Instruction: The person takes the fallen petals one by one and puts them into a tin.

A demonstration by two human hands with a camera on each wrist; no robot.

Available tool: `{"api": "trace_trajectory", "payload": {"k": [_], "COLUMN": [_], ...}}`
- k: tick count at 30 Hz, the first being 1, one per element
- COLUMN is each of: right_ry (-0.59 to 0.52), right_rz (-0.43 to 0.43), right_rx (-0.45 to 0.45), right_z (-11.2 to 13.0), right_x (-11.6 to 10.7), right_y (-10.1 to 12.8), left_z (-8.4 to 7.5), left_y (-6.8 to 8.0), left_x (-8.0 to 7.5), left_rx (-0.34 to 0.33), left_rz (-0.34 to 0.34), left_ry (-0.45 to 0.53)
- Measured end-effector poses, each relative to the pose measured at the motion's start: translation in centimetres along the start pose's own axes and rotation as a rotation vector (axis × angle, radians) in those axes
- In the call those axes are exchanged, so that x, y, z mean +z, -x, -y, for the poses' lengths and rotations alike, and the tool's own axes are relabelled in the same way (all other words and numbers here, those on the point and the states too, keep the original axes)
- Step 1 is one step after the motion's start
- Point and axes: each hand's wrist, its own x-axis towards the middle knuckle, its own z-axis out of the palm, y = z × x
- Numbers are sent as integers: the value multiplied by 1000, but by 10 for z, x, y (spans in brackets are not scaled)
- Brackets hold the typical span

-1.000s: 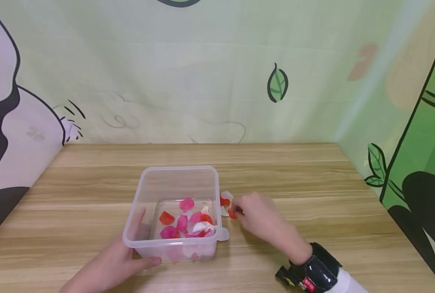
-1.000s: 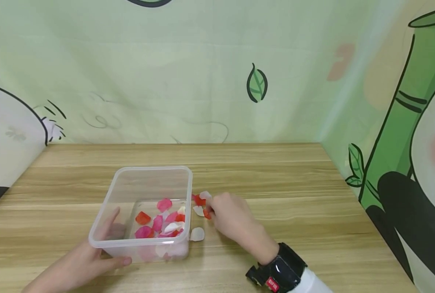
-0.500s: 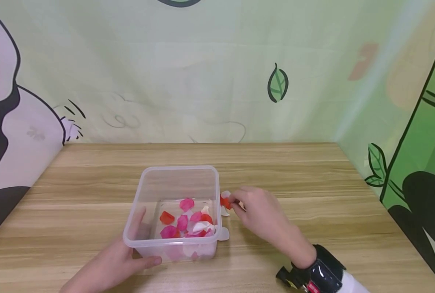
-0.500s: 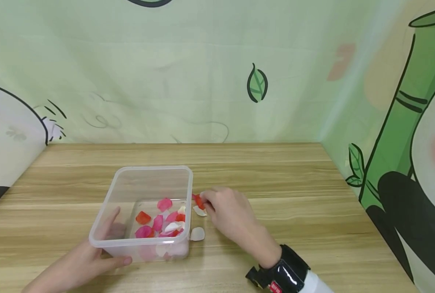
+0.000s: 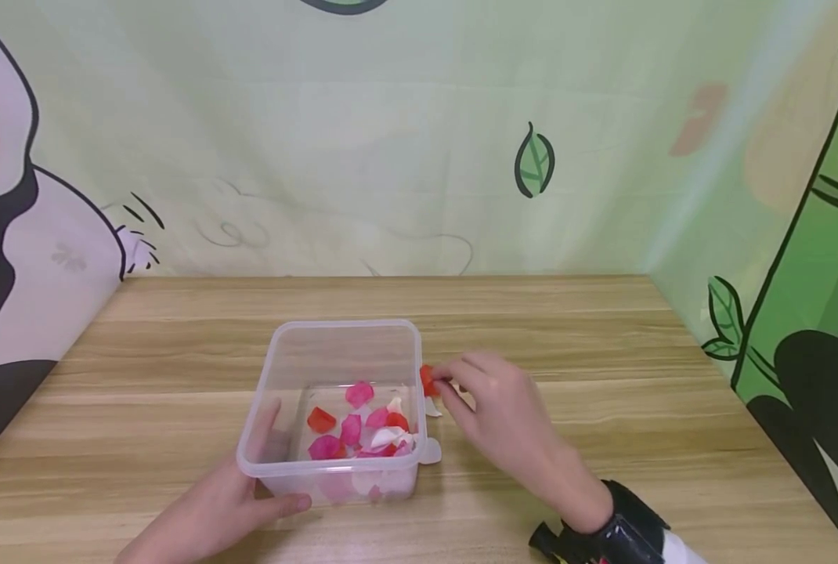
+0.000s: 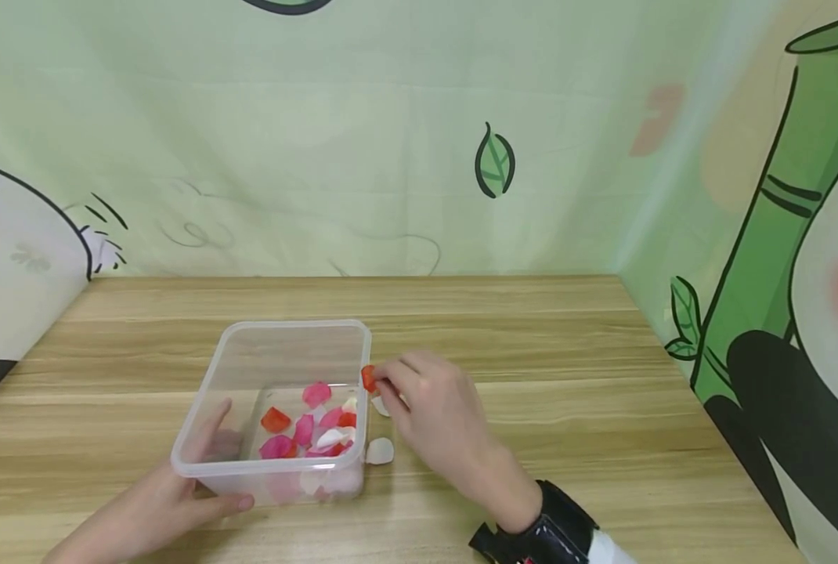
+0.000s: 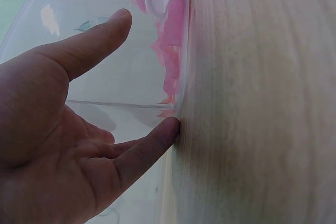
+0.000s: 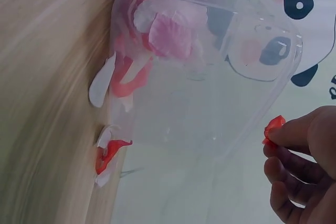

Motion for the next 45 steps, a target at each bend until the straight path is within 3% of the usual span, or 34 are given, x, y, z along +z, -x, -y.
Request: {"api": "trace_trajectory", "payload": {"k": [8,18,27,34,36,43,45], "right_ry": [-78,-65,-100,-92,-95,-86,-92], "right_rz": [-17,19,42,34,37,37,24], "right_rx": [-76,-160,-198,-270,-266,-255,-251], "right_z": [14,25,30,31,30,30,29], "right_x": [-4,-1,-1,0,0,1,0], "right_y": [-2,2,4,5,5,5,4], "left_z": [-1,0,2,1,1,0,0], "left_y": [0,-1,0,0,0,-3,-3], "left_x": [-1,-2,-2,-1,-1,-3,-2], "left_rx": [3,9,-42,-76,-73,-145,-125], "left_rz": [10,5,16,31,32,60,56], "left_ry": [27,50,-49,13,-5,77,64]}}
